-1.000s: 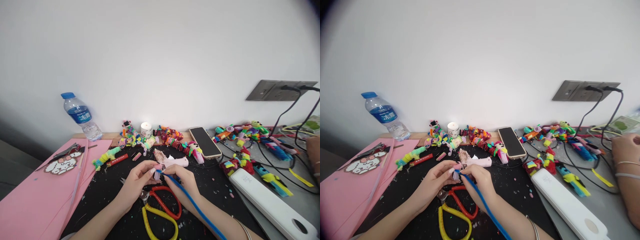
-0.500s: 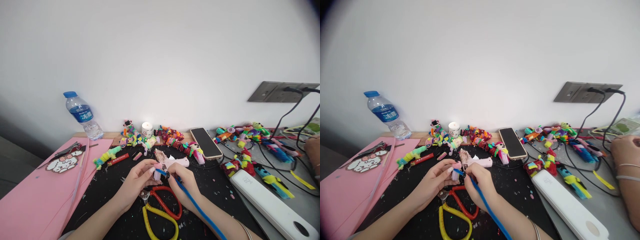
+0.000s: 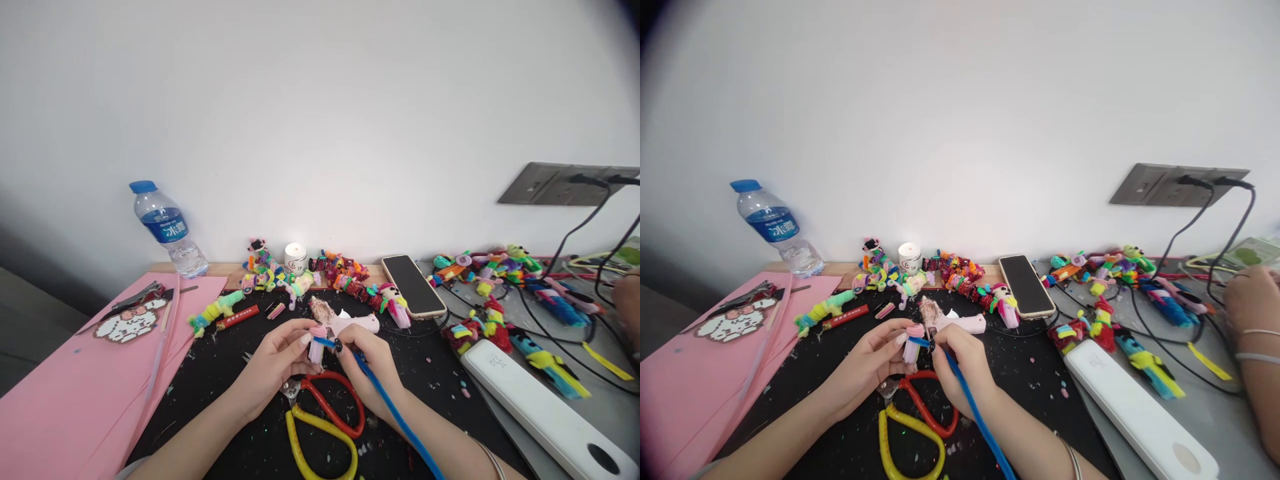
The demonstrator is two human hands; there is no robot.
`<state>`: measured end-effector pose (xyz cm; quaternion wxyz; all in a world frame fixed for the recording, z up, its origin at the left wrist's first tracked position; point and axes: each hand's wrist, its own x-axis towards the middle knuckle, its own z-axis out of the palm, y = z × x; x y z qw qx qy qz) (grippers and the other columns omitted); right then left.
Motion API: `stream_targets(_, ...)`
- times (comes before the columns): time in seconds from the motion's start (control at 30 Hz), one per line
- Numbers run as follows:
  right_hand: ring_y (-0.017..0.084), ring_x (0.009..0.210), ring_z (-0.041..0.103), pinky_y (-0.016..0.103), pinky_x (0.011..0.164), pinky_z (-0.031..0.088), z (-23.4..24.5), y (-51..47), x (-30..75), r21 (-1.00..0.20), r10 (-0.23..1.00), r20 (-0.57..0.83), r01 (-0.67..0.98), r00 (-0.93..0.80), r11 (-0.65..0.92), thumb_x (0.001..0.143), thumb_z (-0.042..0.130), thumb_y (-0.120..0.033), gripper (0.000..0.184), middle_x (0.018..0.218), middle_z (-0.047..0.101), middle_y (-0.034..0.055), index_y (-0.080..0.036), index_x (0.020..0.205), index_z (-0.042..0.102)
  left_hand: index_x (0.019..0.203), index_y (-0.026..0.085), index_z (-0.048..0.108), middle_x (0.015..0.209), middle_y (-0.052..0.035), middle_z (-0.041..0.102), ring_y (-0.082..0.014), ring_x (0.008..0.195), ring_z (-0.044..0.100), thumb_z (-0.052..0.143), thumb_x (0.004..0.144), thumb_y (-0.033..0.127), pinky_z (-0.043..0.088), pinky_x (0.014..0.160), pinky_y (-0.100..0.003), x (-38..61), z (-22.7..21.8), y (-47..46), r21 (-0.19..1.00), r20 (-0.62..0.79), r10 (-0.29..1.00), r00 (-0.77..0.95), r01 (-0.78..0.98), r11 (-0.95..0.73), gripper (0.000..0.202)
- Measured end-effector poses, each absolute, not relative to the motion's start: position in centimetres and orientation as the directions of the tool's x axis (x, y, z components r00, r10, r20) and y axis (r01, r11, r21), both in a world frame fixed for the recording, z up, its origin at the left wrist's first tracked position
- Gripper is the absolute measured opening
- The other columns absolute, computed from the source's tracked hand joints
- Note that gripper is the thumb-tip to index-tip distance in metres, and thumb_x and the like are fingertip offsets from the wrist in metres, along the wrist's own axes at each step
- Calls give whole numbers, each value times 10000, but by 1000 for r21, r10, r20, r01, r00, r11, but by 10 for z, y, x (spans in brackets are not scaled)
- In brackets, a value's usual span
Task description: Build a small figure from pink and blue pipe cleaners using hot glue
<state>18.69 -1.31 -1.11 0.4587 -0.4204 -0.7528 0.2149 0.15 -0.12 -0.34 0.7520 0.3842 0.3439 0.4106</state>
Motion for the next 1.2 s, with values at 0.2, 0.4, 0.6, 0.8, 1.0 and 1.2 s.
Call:
stream_targets(0.2,110,574,489,227,544,392,-10,-12,187,-653,792,564,460,-235,602,850,461,-131,132,660,540,-11,-194,740,498,1026,189,656,915,-49,679,-138,709,627,658,783,323,555,706,-306,2,-3,-1,893,-203,908,366,-310,325,278)
stream_targets(0.4,132,609,538,236,575,440,-7,-12,186,-555,724,623,485,-295,676,851,446,-109,133,684,566,15,-204,784,509,1000,186,689,996,-68,698,-179,817,644,672,764,335,565,732,-314,2,-4,-1,934,-170,944,284,-259,246,280)
stream_targets(0.6,148,630,558,252,597,460,-8,-12,187,-538,728,601,507,-330,674,857,448,-119,125,705,591,34,-194,806,533,994,171,700,1014,-85,711,-181,759,663,687,744,353,571,738,-341,1,-6,1,947,-180,951,252,-217,237,310)
stream_targets(0.8,148,627,550,265,588,458,-10,-11,188,-577,750,582,491,-314,653,862,444,-120,140,702,582,36,-179,783,544,1016,178,695,1027,-76,710,-182,804,662,673,764,334,571,742,-325,1,-5,0,936,-181,944,277,-245,251,298)
stream_targets(1.0,142,618,546,260,580,460,-10,-11,187,-574,750,586,497,-307,651,863,439,-129,146,693,579,27,-183,781,548,1024,176,692,981,-77,719,-177,778,661,684,754,338,570,741,-326,0,-5,0,929,-195,940,281,-253,269,315)
stream_targets(1.2,146,604,545,256,566,456,-8,-12,186,-575,751,585,496,-306,651,865,436,-140,155,679,578,34,-181,767,548,999,180,683,1021,-72,699,-177,812,648,689,746,342,573,726,-314,1,-3,0,937,-196,943,270,-232,261,301)
